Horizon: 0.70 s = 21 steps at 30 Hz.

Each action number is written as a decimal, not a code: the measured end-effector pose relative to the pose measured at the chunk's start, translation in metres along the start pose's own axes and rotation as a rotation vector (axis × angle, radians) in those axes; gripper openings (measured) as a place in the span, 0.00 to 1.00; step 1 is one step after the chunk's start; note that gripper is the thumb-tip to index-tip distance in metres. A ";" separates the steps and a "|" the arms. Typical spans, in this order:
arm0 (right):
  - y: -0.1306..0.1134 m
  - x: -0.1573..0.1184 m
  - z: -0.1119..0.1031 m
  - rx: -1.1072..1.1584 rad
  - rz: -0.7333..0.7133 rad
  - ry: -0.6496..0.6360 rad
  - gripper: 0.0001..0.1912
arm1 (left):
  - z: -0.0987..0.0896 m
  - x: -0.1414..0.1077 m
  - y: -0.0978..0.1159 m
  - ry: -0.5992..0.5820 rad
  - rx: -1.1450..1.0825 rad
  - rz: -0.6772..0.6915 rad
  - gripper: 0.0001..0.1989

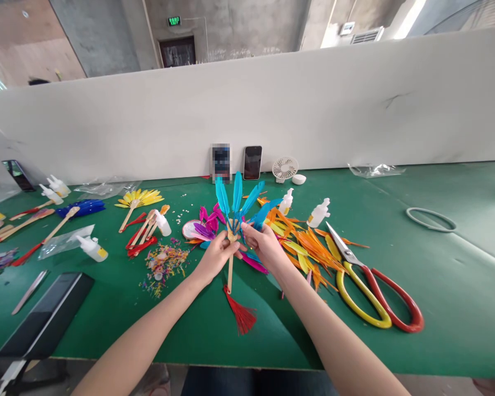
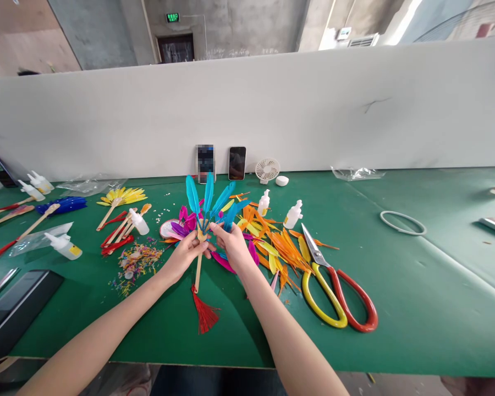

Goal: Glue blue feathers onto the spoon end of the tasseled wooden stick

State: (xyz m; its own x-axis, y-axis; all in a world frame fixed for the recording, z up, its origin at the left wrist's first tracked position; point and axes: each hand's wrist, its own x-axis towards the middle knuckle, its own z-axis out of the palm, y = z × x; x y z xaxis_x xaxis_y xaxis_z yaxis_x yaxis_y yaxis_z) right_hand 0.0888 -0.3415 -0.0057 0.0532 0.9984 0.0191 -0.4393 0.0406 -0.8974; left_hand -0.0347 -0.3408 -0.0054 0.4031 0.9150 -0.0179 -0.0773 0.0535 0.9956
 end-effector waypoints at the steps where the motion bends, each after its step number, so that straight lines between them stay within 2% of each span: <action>1: 0.000 0.000 0.000 -0.001 -0.002 0.001 0.20 | 0.000 0.000 0.000 -0.003 0.003 0.003 0.17; 9: 0.006 0.002 0.000 -0.122 -0.059 0.088 0.18 | 0.003 -0.003 0.002 -0.004 0.015 0.007 0.18; 16: 0.008 0.004 0.002 -0.182 -0.033 0.072 0.19 | -0.001 0.000 -0.001 0.096 -0.025 -0.011 0.16; 21: 0.007 0.003 0.000 -0.197 -0.050 0.099 0.17 | 0.001 -0.001 0.000 0.066 -0.017 -0.005 0.17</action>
State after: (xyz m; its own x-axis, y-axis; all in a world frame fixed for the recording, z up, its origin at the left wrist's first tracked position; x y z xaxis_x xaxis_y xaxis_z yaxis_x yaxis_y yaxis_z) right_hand 0.0854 -0.3387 -0.0122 0.1624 0.9862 0.0317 -0.2505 0.0722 -0.9654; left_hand -0.0346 -0.3423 -0.0051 0.3422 0.9392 -0.0299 -0.0910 0.0647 0.9937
